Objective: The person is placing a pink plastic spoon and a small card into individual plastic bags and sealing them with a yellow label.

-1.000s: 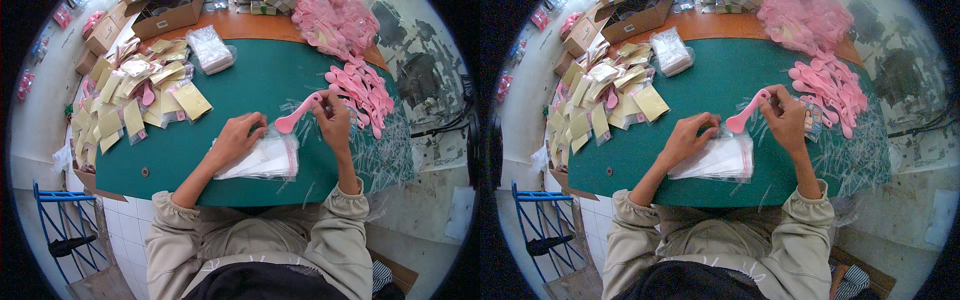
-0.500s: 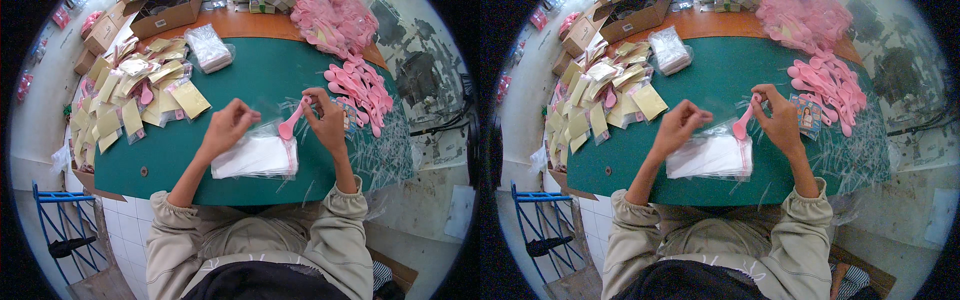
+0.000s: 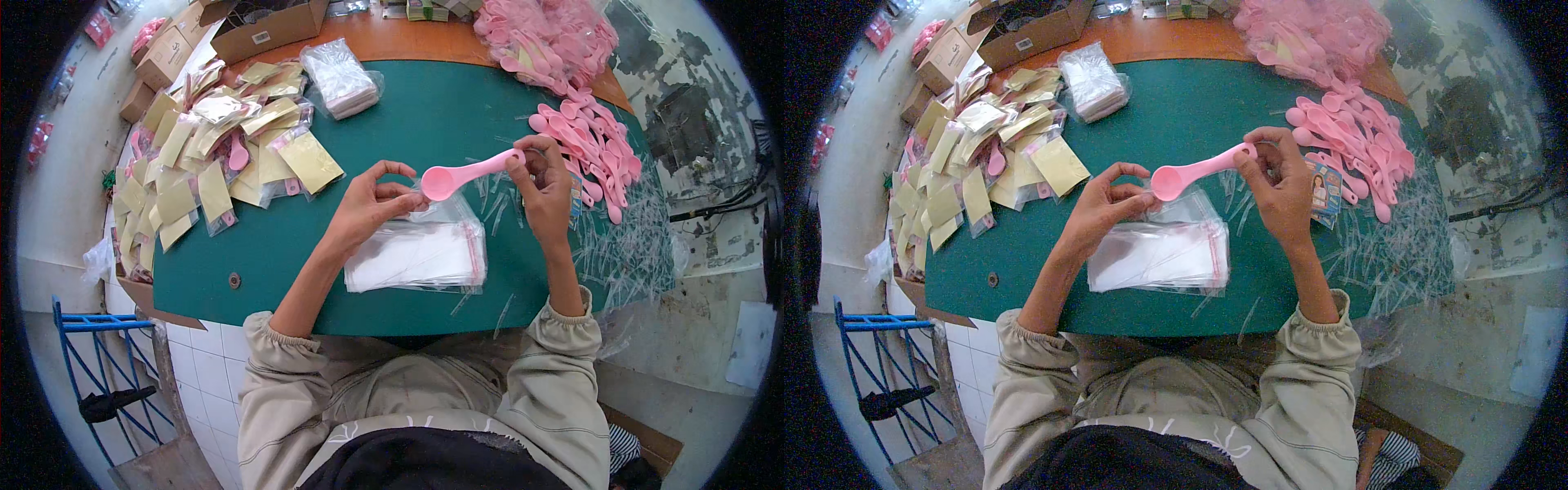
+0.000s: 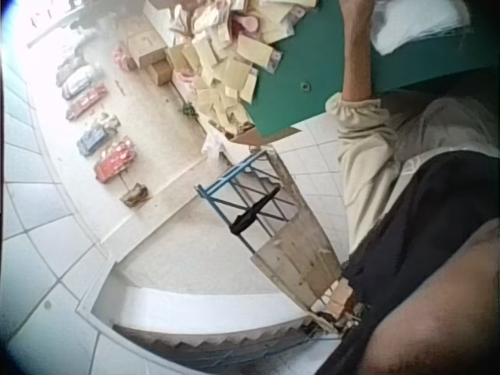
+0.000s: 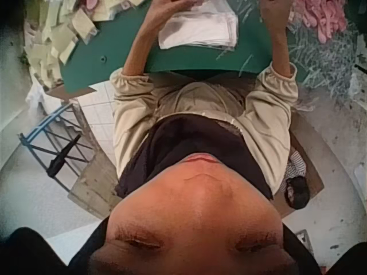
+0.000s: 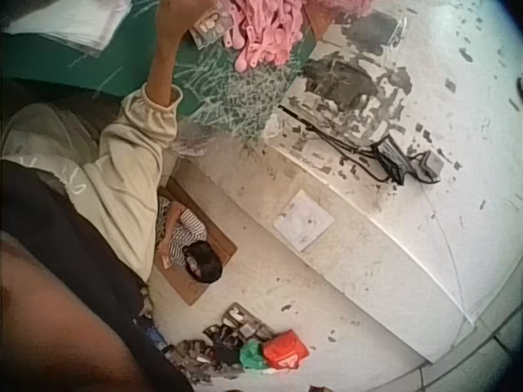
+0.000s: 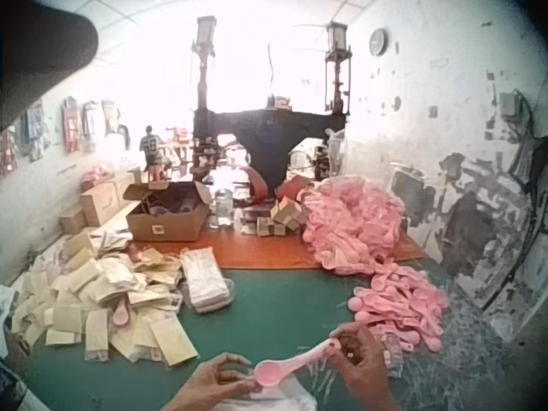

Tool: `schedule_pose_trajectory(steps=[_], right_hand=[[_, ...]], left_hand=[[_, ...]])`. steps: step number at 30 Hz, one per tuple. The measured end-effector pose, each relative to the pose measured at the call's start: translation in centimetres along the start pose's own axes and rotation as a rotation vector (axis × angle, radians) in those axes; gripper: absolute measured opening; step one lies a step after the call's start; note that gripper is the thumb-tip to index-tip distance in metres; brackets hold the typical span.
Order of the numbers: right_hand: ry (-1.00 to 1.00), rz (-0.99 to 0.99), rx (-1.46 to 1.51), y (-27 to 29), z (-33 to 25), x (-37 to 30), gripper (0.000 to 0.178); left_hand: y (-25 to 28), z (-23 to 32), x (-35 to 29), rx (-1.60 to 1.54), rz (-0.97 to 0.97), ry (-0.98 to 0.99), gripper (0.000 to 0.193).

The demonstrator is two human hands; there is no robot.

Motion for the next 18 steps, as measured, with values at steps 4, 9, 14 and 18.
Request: schedule_pose_trajectory(steps=[4, 9, 14, 18], right_hand=[[0.026, 0.054, -0.013, 0.5, -0.3, 0.1, 0.017], [0.042, 0.077, -0.069, 1.0, -0.7, 0.2, 0.018], [-0.02, -0.004, -0.039, -0.4, 0.2, 0.0, 0.019], [-0.003, -0.026, -0.065, -0.6, 0.1, 0.2, 0.02]], left_hand=[[-0.1, 0.3, -0.1, 0.023, -0.009, 0.006, 0.035], [0.1, 0.2, -0.2, 0.025, -0.01, -0.012, 0.034], [-0.3, -0.2, 0.1, 0.022, -0.042, -0.01, 0.033], [-1.4, -0.2, 0.0, 0.027, -0.138, 0.009, 0.034]])
Point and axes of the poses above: each hand's wrist, its own x-axis towards the middle knuckle, its own y-axis out of the back of the hand, z = x × y, the point moved 9 cm from there along x, towards the middle knuckle, and after that the axes turned 4 degrees about x, right-handed, at the moved point
